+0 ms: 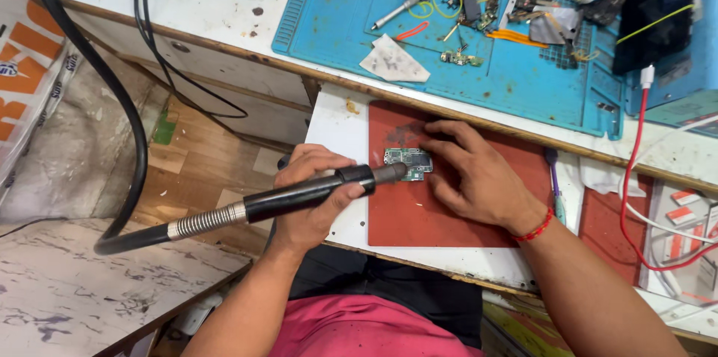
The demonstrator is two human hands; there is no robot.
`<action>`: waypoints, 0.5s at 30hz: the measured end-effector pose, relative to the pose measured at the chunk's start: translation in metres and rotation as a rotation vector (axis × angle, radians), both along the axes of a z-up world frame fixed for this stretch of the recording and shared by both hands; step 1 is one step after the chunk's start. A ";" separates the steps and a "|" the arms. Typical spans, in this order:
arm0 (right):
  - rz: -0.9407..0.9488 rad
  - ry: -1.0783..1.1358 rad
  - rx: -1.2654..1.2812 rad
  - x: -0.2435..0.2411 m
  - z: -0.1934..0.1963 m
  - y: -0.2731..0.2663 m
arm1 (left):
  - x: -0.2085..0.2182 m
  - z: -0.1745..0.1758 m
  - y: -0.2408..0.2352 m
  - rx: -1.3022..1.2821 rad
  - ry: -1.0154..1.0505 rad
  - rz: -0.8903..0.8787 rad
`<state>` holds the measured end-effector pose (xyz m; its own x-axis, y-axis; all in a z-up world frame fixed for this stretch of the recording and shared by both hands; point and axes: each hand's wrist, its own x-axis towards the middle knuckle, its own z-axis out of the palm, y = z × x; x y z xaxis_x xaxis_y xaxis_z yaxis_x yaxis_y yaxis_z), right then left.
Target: The person uses a toothbrush to scrub a small circuit board on a red mat. They then use a hot air gun to apply heat to the board, moving the nozzle over different components while holding the board steady with their other hand.
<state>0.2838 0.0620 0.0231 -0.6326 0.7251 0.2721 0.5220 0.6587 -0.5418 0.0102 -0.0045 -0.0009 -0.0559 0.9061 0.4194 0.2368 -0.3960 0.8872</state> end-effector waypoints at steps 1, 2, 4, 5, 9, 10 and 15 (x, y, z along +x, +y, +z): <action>0.006 -0.010 0.031 -0.003 0.000 0.000 | 0.001 0.000 0.000 -0.043 -0.041 0.042; 0.012 -0.019 0.062 -0.004 0.001 0.000 | 0.002 -0.001 0.001 -0.086 -0.083 0.084; -0.008 -0.020 0.003 -0.003 0.002 0.002 | -0.003 0.000 0.004 0.015 -0.007 -0.064; -0.014 -0.022 -0.029 -0.003 0.001 0.002 | -0.005 0.000 0.003 0.062 0.030 -0.134; -0.050 -0.005 -0.049 -0.004 0.001 0.000 | 0.001 0.000 0.001 -0.124 -0.019 0.097; -0.049 0.000 -0.053 -0.005 0.000 0.002 | 0.002 0.000 0.003 -0.166 -0.082 0.116; -0.012 -0.023 -0.032 -0.003 0.001 0.001 | 0.003 0.001 0.000 0.027 0.019 -0.043</action>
<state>0.2809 0.0629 0.0245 -0.6295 0.7410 0.2338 0.5424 0.6345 -0.5506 0.0131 -0.0044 0.0001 -0.0091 0.8960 0.4441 0.2360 -0.4296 0.8716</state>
